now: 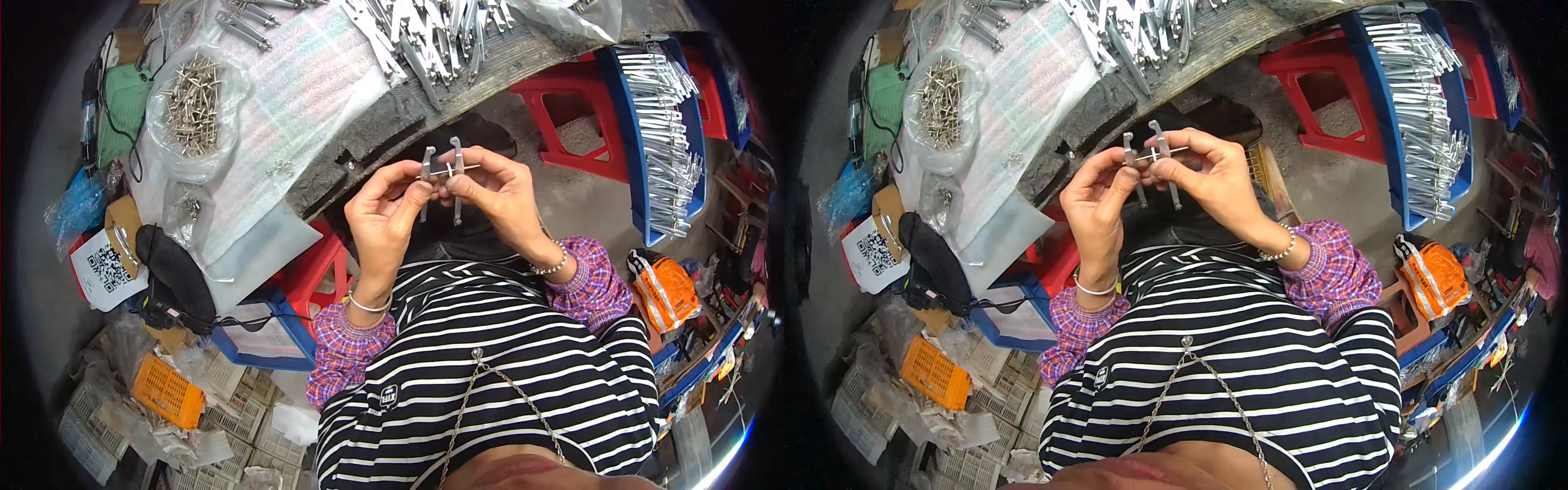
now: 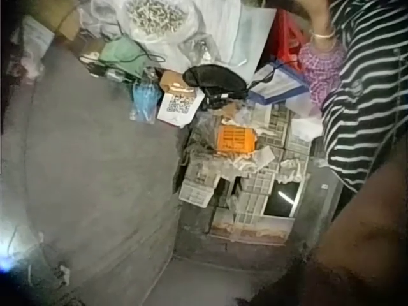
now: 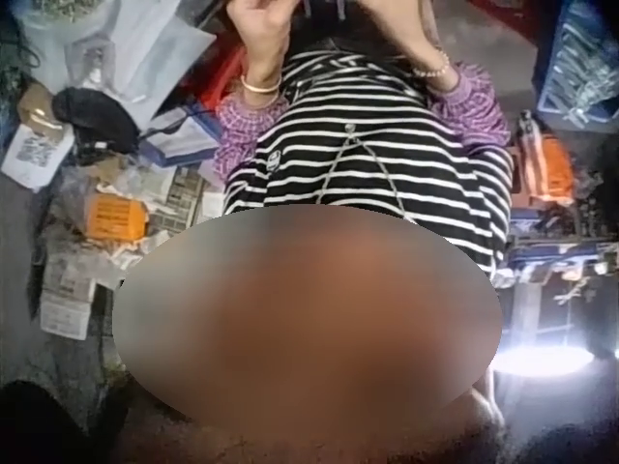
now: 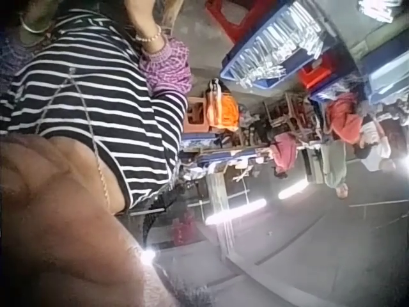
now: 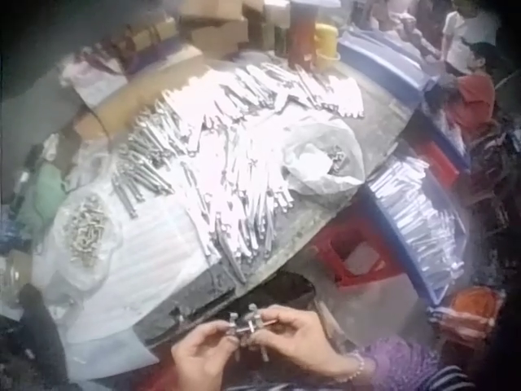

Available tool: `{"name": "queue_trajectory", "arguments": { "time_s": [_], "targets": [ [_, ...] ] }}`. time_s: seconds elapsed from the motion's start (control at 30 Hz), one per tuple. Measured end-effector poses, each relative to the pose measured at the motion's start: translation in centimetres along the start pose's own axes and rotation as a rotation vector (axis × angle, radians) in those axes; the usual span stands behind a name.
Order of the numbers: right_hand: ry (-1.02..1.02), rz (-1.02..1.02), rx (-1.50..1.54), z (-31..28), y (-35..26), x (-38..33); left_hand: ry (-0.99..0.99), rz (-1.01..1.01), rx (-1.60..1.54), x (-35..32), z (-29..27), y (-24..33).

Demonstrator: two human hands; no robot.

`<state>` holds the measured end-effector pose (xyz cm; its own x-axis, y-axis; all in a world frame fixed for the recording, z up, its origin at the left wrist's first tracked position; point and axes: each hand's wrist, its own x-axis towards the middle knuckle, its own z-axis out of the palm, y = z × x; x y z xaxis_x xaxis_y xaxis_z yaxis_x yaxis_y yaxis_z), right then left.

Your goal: The recorder is assembling small metal hardware components by inserting pins into metal tracks.

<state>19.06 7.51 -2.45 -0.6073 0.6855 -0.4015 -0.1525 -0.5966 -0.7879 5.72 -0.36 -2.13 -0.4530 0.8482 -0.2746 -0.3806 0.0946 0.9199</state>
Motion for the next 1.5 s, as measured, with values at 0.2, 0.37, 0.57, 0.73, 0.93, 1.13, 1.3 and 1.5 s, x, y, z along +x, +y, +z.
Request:
{"name": "queue_trajectory", "arguments": {
  "time_s": [0.2,0.37,0.57,0.73,0.93,1.13,1.3,1.5],
  "targets": [
    [0.028,-0.236,-0.297,0.0,-0.1,-0.2,0.068,0.058,0.205,-0.4,0.2,0.0],
    [0.039,-0.238,-0.266,0.0,0.2,-0.1,0.104,0.065,0.162,-0.3,0.3,-0.1],
    [0.009,-0.3,-0.406,-0.4,0.3,0.1,0.04,0.169,0.311,-0.5,0.2,-0.3],
    [0.019,-0.144,-0.193,0.2,0.2,0.5,0.084,0.072,0.188,-0.1,0.6,0.4],
    [0.035,-0.205,-0.334,0.0,-0.5,0.5,0.058,0.064,0.137,0.0,0.7,0.7],
    [0.061,-0.221,-0.375,-0.2,-0.1,0.3,0.043,0.102,0.216,0.2,0.1,0.0],
    [0.071,-0.248,-0.377,-0.2,0.6,0.2,0.062,0.064,0.162,0.0,0.3,-0.2],
    [0.068,-0.223,-0.355,0.1,0.3,0.2,0.067,0.092,0.215,0.0,0.2,-0.3]
  ]
}}
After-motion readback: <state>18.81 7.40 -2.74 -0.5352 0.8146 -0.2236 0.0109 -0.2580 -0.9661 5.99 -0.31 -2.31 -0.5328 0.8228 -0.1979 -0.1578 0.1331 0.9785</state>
